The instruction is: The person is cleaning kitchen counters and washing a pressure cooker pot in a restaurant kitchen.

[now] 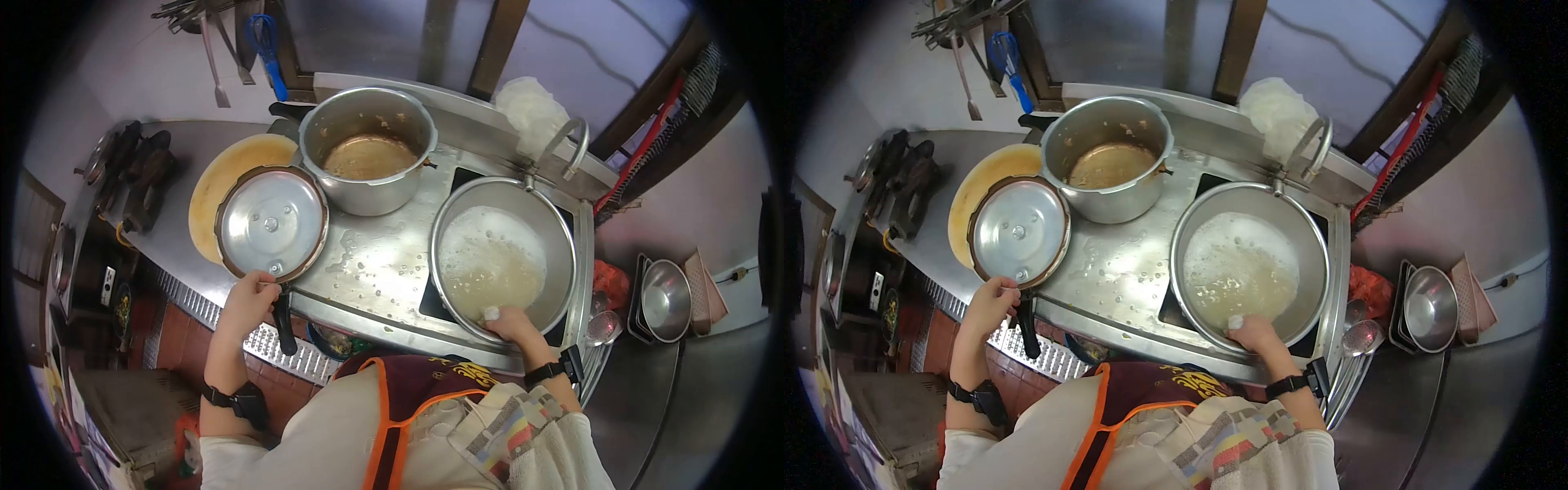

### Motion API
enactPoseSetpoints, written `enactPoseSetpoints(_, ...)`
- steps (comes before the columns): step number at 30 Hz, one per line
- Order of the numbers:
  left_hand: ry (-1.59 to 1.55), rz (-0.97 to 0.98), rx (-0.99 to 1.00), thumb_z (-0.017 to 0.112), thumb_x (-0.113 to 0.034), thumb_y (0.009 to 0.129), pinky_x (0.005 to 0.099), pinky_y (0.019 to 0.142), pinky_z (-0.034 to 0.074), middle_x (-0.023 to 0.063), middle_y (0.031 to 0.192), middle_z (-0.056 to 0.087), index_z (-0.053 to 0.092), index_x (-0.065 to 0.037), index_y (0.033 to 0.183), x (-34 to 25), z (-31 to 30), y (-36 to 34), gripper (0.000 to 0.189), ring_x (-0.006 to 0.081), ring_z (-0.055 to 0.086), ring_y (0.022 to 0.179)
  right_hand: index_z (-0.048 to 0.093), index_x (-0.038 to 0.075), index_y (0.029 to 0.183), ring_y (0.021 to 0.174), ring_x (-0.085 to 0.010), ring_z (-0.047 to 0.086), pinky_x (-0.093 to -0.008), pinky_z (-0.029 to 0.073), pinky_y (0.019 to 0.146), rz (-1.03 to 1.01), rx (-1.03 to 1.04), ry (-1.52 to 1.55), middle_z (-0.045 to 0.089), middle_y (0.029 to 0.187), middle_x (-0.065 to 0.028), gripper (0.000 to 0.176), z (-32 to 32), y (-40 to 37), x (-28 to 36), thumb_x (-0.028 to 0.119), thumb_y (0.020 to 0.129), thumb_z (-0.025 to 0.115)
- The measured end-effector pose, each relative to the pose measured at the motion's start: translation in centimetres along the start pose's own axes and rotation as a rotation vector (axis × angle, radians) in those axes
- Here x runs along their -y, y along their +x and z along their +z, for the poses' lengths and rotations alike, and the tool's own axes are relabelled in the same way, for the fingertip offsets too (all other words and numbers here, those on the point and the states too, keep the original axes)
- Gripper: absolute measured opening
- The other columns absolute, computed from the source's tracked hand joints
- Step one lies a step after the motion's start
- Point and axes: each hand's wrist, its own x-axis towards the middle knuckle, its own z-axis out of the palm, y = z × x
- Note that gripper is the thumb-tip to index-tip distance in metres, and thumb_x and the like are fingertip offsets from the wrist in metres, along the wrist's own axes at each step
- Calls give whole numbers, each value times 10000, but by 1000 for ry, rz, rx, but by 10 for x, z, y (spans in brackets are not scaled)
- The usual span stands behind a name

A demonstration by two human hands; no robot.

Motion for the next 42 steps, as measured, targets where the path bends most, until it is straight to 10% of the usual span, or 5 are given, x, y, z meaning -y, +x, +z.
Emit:
enactPoseSetpoints(8,72,142,211,536,-156,784,243,557,433,69,743,577,537,10,996,-52,34,21,268,132,548,604,593,-11,953,835,-387,585,-409,464,738,-30,-213,279,611,871,-238,406,-1,-4,-6,243,642,651)
enactPoseSetpoints(16,1,174,79,547,-178,785,258,557,429,82,748,590,543,7,1009,-73,14,58,291,144,568,596,559,-28,932,692,-180,569,-303,459,642,128,-696,1013,598,798,-93,272,-16,-21,-38,20,664,562)
enactPoseSetpoints(24,13,136,13,496,-214,832,238,529,413,37,758,580,538,-67,1005,-76,-35,86,231,122,567,617,491,-17,983,710,-203,568,-326,486,657,200,-828,1461,550,833,-93,321,-14,-48,-94,-5,662,504)
enactPoseSetpoints(42,76,193,33,505,-239,812,264,604,443,28,824,579,564,-54,965,-103,-46,133,247,124,550,734,454,-38,1084,823,-246,574,-346,470,714,269,-843,1334,551,949,-130,425,7,-56,-96,46,677,541)
